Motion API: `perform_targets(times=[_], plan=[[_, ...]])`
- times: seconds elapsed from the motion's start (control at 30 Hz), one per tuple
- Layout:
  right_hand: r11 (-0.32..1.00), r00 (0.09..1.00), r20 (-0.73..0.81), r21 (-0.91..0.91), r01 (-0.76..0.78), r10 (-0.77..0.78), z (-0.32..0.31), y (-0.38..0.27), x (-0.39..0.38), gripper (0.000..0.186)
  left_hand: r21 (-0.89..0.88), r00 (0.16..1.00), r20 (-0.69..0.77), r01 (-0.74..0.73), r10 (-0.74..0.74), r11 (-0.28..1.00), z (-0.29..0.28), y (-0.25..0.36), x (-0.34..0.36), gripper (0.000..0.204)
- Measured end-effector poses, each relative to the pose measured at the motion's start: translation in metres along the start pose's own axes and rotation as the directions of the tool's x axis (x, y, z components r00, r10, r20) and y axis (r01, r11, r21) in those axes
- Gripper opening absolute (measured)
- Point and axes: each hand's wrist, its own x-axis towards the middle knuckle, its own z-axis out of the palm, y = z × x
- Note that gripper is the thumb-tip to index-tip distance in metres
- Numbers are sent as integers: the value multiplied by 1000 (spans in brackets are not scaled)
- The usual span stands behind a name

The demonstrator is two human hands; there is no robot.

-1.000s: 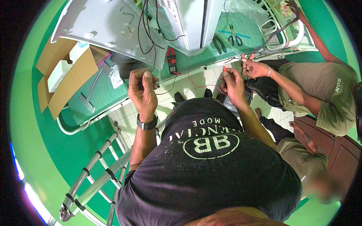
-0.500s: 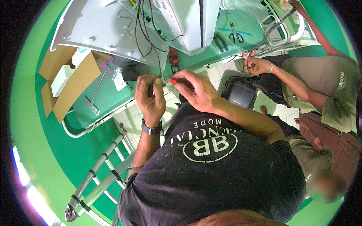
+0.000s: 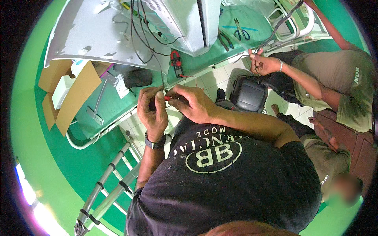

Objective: The person works on the internal wiring of a white appliance, using pliers to strip and cut wires. They also use a multimeter to test connections and handle various colored wires throughout the process.

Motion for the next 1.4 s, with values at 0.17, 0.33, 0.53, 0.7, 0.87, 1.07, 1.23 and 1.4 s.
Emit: perform_targets(times=[0.17,0.33,0.53,0.7,0.87,1.07,1.23,1.4], plan=[[997,998,-22,52,-55,57,-3,-4,-2,18,-191,992,-15,118,-123,975,2,3,-4,11],[990,997,-66,138,-38,47,5,0,-3,18,-190,992,-5,122,-125,974,0,4,-6,11],[996,1000,-3,88,-11,12,9,-1,-1,19,-153,988,7,154,-155,976,-5,5,-10,15],[988,1000,-28,153,7,-2,17,3,-2,20,-186,986,-2,166,-169,968,-5,3,-15,19],[987,1000,-16,162,1,2,17,1,-3,21,-150,989,1,145,-146,978,-7,7,-15,18],[990,1000,-6,143,-2,3,15,1,-4,21,-161,986,21,168,-167,973,-9,8,-16,13],[990,1000,-3,140,-30,31,12,9,-5,20,-171,992,18,125,-124,977,-5,-1,-13,13],[992,991,-70,57,-112,116,-32,14,-28,20,-205,993,-27,105,-113,973,-4,-4,-5,18]])
